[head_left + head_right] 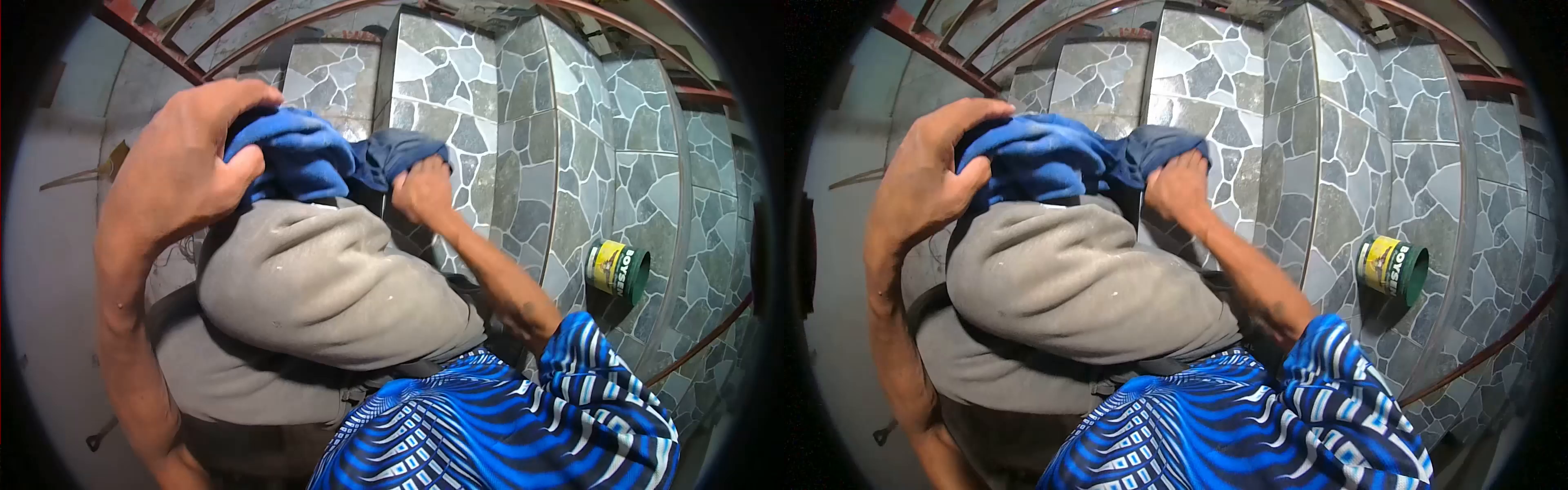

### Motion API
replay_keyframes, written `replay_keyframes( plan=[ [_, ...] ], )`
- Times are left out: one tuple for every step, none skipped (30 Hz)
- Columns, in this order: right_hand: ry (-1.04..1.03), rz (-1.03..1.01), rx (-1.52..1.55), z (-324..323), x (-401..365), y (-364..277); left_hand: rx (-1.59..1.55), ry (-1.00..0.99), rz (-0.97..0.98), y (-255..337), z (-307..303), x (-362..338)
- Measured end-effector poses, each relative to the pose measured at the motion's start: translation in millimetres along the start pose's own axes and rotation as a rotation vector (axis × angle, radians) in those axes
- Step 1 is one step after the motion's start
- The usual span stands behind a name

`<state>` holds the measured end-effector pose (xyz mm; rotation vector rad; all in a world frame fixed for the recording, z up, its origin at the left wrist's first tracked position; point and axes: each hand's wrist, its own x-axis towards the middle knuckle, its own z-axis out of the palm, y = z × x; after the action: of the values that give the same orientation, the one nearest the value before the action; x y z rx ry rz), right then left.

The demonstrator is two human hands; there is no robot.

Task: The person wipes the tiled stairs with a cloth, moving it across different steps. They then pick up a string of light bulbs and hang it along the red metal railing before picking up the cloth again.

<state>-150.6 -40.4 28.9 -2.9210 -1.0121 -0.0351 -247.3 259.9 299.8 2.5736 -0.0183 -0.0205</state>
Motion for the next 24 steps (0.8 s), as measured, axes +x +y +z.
replay_keyframes(
  plan=[
    [0.066,-0.111,-0.062,-6,-19,-8,-0.008,0.001,0.017,0,-1,-1],
    [0.104,-0.144,0.088,-8,-37,-15,-0.012,0.005,0.025,-1,-3,-2],
    [0.064,-0.148,0.203,-12,-49,-13,0.003,0.019,0.004,-2,-5,-2],
    [0.058,-0.184,0.168,-13,-49,0,0.013,0.019,-0.014,-2,-5,-3],
    [0.059,-0.218,0.136,-8,-42,18,0.028,0.021,-0.029,-2,-6,-2],
    [0.04,-0.178,0.089,-5,-25,34,0.044,0.034,-0.02,-3,-7,-1],
    [-0.022,-0.115,-0.012,4,-8,52,0.053,0.033,-0.009,-1,-7,-3],
    [-0.049,-0.095,0.033,-1,9,62,0.06,0.034,0.004,0,-6,-4],
    [-0.095,-0.057,0.053,-2,26,72,0.063,0.047,-0.019,1,-7,-3],
    [-0.085,-0.047,0.076,-3,43,80,0.065,0.058,-0.044,2,-8,-4],
    [-0.041,-0.228,0.042,-15,55,88,0.068,0.072,-0.073,3,-11,-4],
    [0.08,-0.422,-0.034,-1,72,107,0.056,0.083,-0.077,1,-15,-5],
    [0.056,-0.509,-0.225,-5,88,114,0.048,0.148,-0.065,-1,-15,-7],
    [0.077,-0.551,-0.307,-16,102,119,0.04,0.209,-0.05,-3,-15,-8],
    [0.111,-0.47,-0.159,-39,110,114,0.032,0.269,-0.032,-5,-15,-9],
    [0.012,-0.475,-0.315,-55,123,121,0.013,0.323,-0.033,-6,-16,-9],
    [-0.024,-0.422,-0.282,-73,128,122,-0.006,0.378,-0.033,-7,-18,-10],
    [0.018,-0.319,-0.179,-99,128,114,-0.025,0.434,-0.032,-8,-22,-10],
    [0.021,-0.23,-0.076,-106,123,112,-0.046,0.489,-0.034,-9,-24,-11],
    [0.033,-0.144,0.028,-111,119,112,-0.036,0.526,0.008,-4,-25,-11],
    [0.011,-0.075,0.132,-100,114,121,-0.025,0.566,0.048,6,-25,-11],
    [-0.013,-0.005,0.234,-92,109,123,-0.015,0.606,0.088,18,-23,-10],
    [-0.119,0.0,0.244,-79,92,121,-0.003,0.646,0.128,31,-22,-10],
    [-0.252,-0.018,0.284,-72,73,111,0.014,0.621,0.092,38,-24,-9]
  ],
)
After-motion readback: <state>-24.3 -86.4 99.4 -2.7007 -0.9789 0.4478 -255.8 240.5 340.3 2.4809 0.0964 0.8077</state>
